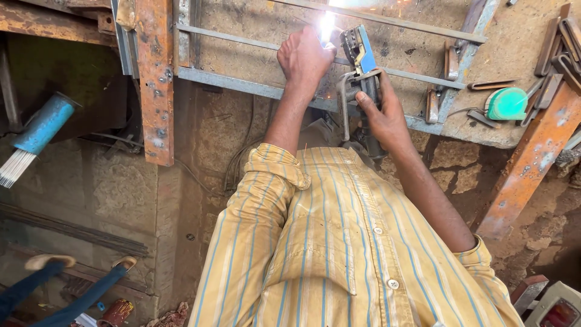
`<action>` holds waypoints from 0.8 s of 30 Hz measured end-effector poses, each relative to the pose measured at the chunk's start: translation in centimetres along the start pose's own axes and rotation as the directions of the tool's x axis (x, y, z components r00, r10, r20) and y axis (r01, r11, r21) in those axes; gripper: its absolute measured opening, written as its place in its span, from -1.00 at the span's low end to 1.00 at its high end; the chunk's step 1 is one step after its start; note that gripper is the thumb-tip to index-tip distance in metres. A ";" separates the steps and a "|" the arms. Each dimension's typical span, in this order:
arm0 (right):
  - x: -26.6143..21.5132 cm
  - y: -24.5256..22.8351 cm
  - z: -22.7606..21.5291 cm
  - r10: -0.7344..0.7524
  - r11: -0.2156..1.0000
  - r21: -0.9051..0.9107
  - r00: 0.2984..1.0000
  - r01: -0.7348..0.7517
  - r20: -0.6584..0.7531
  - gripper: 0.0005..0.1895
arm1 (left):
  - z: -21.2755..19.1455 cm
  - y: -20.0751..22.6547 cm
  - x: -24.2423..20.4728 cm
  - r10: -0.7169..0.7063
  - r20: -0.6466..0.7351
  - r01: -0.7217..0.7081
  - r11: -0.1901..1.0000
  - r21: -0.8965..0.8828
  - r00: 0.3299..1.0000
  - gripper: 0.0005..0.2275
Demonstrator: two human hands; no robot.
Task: The person positions metal pieces onto a metal grill frame by hand and welds them into place using a welding tool.
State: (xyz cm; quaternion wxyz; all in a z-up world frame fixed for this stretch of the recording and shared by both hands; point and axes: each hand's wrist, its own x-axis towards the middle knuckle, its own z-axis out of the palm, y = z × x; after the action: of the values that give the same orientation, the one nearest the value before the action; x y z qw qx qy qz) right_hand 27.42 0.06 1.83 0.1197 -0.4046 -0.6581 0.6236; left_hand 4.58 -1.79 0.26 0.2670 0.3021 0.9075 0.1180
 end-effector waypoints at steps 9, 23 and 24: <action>1.1 -2.8 -1.6 0.317 0.870 0.341 0.934 -0.356 0.165 -0.48 | 2.9 -1.4 0.6 0.128 -0.203 -0.118 0.991 0.060 0.971 -0.76; 0.7 -2.2 -0.3 0.304 0.895 0.315 0.949 -0.314 0.083 -0.47 | -0.2 0.3 -0.2 0.014 -0.047 -0.011 0.998 0.055 0.999 -0.65; 0.8 -2.1 -0.6 0.338 0.887 0.305 0.937 -0.347 0.085 -0.49 | -0.1 0.3 -0.2 0.011 -0.041 -0.009 0.999 0.052 0.999 -0.67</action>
State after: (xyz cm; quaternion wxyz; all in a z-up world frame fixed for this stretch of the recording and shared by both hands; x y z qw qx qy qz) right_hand 26.50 1.26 3.58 0.0610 -0.4805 -0.4702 0.7378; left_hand 4.77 -1.67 0.48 0.2399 0.3109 0.9140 0.1020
